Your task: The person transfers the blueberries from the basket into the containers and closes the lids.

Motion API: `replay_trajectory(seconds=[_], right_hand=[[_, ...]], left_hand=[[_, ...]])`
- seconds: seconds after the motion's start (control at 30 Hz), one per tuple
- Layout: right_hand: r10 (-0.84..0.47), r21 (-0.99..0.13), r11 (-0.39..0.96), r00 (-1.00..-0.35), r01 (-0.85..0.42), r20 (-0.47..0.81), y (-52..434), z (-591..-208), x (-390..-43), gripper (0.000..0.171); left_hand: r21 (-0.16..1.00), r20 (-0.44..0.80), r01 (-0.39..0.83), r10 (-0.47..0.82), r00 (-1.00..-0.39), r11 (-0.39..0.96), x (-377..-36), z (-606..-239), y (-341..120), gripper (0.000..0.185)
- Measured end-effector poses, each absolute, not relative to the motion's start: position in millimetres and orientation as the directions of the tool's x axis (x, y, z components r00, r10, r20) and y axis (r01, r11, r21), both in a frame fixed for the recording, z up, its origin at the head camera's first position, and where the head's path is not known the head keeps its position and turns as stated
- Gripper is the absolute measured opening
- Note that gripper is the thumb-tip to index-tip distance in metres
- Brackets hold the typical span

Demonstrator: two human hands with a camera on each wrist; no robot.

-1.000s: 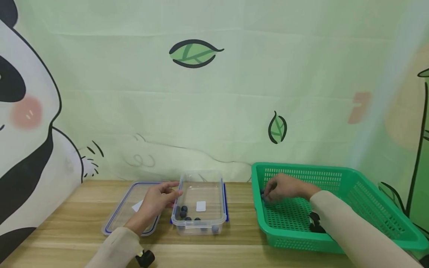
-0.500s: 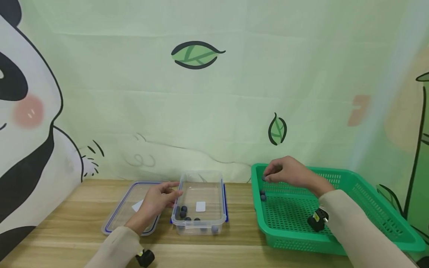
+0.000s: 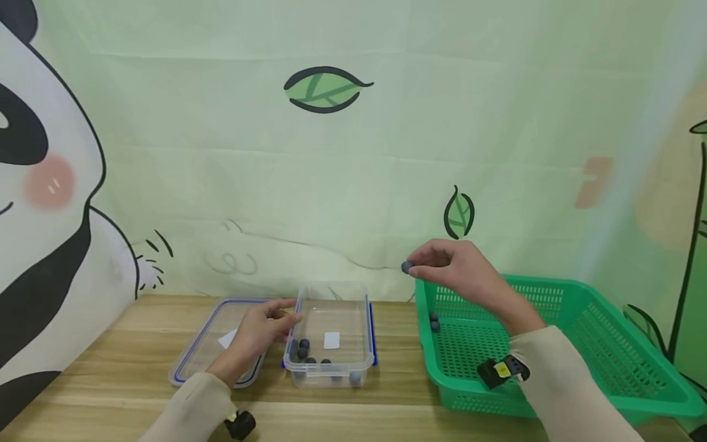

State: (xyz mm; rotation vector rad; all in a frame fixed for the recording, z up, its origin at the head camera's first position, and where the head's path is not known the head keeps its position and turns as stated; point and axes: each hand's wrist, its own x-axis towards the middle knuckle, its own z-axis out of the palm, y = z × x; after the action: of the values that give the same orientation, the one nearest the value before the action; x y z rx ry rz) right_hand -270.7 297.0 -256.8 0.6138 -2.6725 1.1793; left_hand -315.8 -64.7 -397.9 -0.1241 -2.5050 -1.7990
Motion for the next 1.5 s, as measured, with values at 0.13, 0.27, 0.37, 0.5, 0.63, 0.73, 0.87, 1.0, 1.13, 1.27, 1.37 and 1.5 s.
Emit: replay_trajectory(seconds=[0.13, 0.27, 0.37, 0.5, 0.63, 0.73, 0.87, 1.0, 1.13, 1.27, 1.37, 1.5], right_hand=[[-0.261, -0.731, 0.539, -0.908, -0.419, 0.328, 278, -259, -264, 0.029], [-0.232, -0.775, 0.474, -0.908, -0.419, 0.349, 261, -268, -260, 0.031], [-0.229, -0.804, 0.415, -0.904, -0.426, 0.361, 249, -277, -259, 0.03], [-0.23, -0.839, 0.344, -0.904, -0.423, 0.361, 233, -287, -257, 0.028], [-0.222, -0.86, 0.321, -0.914, -0.397, 0.339, 221, -298, -257, 0.028], [-0.228, -0.866, 0.313, -0.915, -0.391, 0.331, 214, -305, -257, 0.028], [-0.237, -0.875, 0.274, -0.91, -0.4, 0.341, 204, -313, -256, 0.026], [-0.234, -0.893, 0.221, -0.91, -0.393, 0.343, 193, -318, -256, 0.025], [-0.218, -0.91, 0.186, -0.919, -0.37, 0.329, 184, -322, -254, 0.025], [-0.209, -0.921, 0.182, -0.929, -0.345, 0.307, 175, -329, -253, 0.024], [-0.222, -0.915, 0.191, -0.924, -0.355, 0.312, 169, -336, -254, 0.023], [-0.255, -0.904, 0.215, -0.914, -0.37, 0.314, 163, -349, -256, 0.022]], left_hand=[[0.943, 0.089, 0.095, 0.034, -0.995, 0.32, -316, -398, -65, 0.042], [0.943, 0.088, 0.094, 0.035, -0.996, 0.32, -315, -398, -65, 0.042], [0.942, 0.093, 0.1, 0.036, -0.995, 0.322, -315, -398, -65, 0.042], [0.941, 0.094, 0.101, 0.037, -0.995, 0.323, -315, -398, -65, 0.043], [0.94, 0.09, 0.095, 0.032, -0.995, 0.327, -315, -398, -64, 0.043], [0.94, 0.088, 0.093, 0.029, -0.996, 0.327, -315, -398, -63, 0.043], [0.942, 0.086, 0.089, 0.024, -0.996, 0.325, -316, -398, -63, 0.043], [0.945, 0.086, 0.089, 0.023, -0.996, 0.314, -318, -399, -63, 0.043], [0.951, 0.085, 0.089, 0.027, -0.996, 0.295, -319, -399, -62, 0.044], [0.951, 0.083, 0.087, 0.025, -0.996, 0.298, -319, -399, -60, 0.044], [0.949, 0.081, 0.085, 0.024, -0.996, 0.304, -319, -399, -60, 0.045], [0.947, 0.076, 0.079, 0.023, -0.997, 0.312, -319, -399, -60, 0.046]])
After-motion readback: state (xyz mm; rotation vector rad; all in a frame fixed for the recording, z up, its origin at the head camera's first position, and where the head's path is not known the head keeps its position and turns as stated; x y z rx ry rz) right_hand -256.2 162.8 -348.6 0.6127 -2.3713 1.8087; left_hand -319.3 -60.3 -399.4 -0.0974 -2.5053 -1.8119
